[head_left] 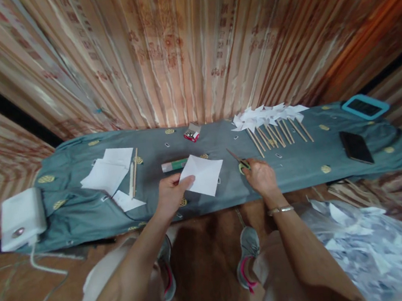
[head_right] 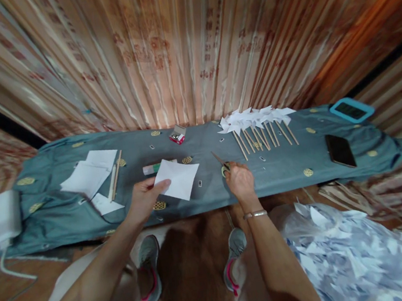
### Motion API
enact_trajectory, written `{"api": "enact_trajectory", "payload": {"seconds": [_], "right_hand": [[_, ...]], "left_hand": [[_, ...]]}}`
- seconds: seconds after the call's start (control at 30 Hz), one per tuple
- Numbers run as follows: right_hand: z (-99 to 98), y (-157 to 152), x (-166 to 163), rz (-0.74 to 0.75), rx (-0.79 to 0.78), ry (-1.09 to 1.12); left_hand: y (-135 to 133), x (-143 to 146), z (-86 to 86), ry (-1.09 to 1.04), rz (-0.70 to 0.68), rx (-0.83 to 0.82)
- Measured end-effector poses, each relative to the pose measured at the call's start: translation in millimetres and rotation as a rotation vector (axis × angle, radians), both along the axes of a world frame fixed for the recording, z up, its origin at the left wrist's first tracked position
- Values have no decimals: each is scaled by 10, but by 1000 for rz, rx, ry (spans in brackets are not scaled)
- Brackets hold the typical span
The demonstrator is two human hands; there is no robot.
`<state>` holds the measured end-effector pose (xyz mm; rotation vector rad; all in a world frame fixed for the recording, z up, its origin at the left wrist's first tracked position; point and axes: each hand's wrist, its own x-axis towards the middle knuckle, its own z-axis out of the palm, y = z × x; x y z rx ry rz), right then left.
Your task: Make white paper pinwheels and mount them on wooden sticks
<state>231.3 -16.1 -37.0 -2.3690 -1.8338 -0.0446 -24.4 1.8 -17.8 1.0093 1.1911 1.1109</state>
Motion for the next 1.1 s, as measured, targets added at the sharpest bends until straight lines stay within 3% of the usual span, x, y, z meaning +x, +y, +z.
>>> {"api": "enact_trajectory", "payload": {"seconds": [0.1, 0.17, 0.23, 0.33, 0.4, 0.5, 0.67, 0.83, 1.1], "right_hand": [[7, 57, -21, -34, -15, 22], [-13, 84, -27, -53, 31, 172], [-48, 89, -61, -87, 125, 521], [-90, 32, -207, -142, 216, 1241], [-86, -42, -347, -133, 180, 1566], [-32, -163, -545, -90, 20, 1821], [41, -296, -735, 102, -228, 1928], [30, -338, -789, 347, -283, 1819], [94, -345, -834, 376, -327, 1723]], "left_hand": [[57, -22, 39, 17, 41, 62], [111, -54, 58, 41, 83, 110], [172, -92, 69, 76, 127, 157], [257, -142, 77, 99, 181, 205], [298, -162, 87, 77, 201, 207], [333, -179, 123, 20, 229, 186], [358, -205, 196, -39, 280, 177], [363, -209, 221, -31, 280, 192], [322, -158, 202, -11, 211, 179]]}}
